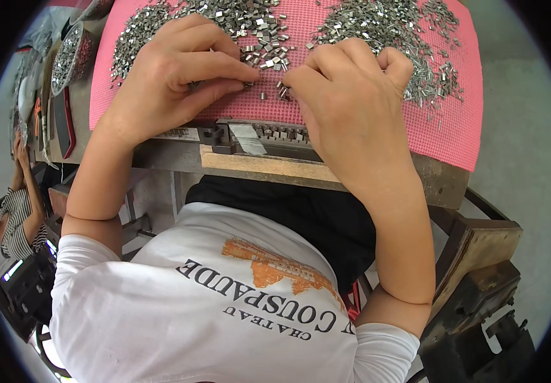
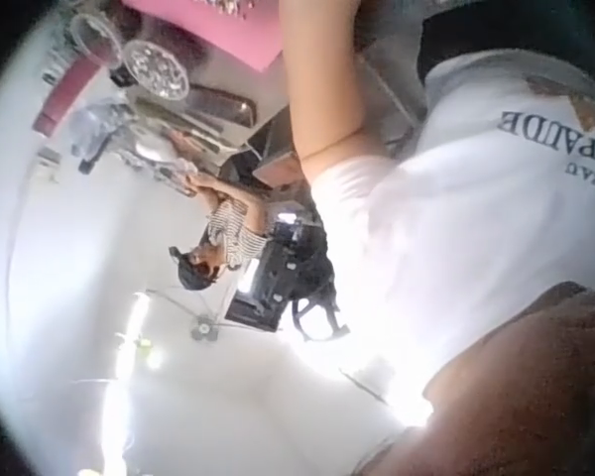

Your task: The person places small metal parts into a jig, then uses a manual press machine to secure them onto a metal strip.

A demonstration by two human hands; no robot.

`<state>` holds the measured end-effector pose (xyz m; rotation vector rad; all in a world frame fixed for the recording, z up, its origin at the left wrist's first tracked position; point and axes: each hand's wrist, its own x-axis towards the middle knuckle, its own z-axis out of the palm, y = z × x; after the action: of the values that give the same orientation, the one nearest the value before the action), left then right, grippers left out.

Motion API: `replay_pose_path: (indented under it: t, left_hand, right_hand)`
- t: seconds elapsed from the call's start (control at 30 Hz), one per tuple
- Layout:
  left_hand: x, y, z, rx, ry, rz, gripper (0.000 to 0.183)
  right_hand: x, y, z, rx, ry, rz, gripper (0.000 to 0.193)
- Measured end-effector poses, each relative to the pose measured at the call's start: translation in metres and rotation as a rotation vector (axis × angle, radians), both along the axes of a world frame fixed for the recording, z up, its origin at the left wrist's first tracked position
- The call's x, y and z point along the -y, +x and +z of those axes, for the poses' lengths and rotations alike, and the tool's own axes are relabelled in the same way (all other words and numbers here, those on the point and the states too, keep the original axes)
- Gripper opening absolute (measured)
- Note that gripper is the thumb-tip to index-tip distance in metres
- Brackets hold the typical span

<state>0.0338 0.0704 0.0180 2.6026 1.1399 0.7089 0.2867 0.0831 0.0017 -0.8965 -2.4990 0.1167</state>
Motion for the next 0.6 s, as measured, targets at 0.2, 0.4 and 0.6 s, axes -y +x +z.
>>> replay_pose_path:
  t: [0.2, 0.4, 0.6]
  left_hand:
    - [0.000, 0.011, 0.008, -0.151, 0.108, -0.015, 0.021]
    - [0.005, 0.019, 0.010, -0.248, 0.112, 0.070, 0.017]
    - [0.006, 0.021, 0.012, -0.239, 0.034, 0.101, 0.018]
  right_hand:
    - [0.006, 0.000, 0.003, -0.066, 0.025, -0.005, 0.013]
    - [0.009, 0.000, 0.009, -0.052, -0.019, 0.057, 0.015]
    - [0.002, 0.001, 0.006, -0.163, -0.098, 0.023, 0.014]
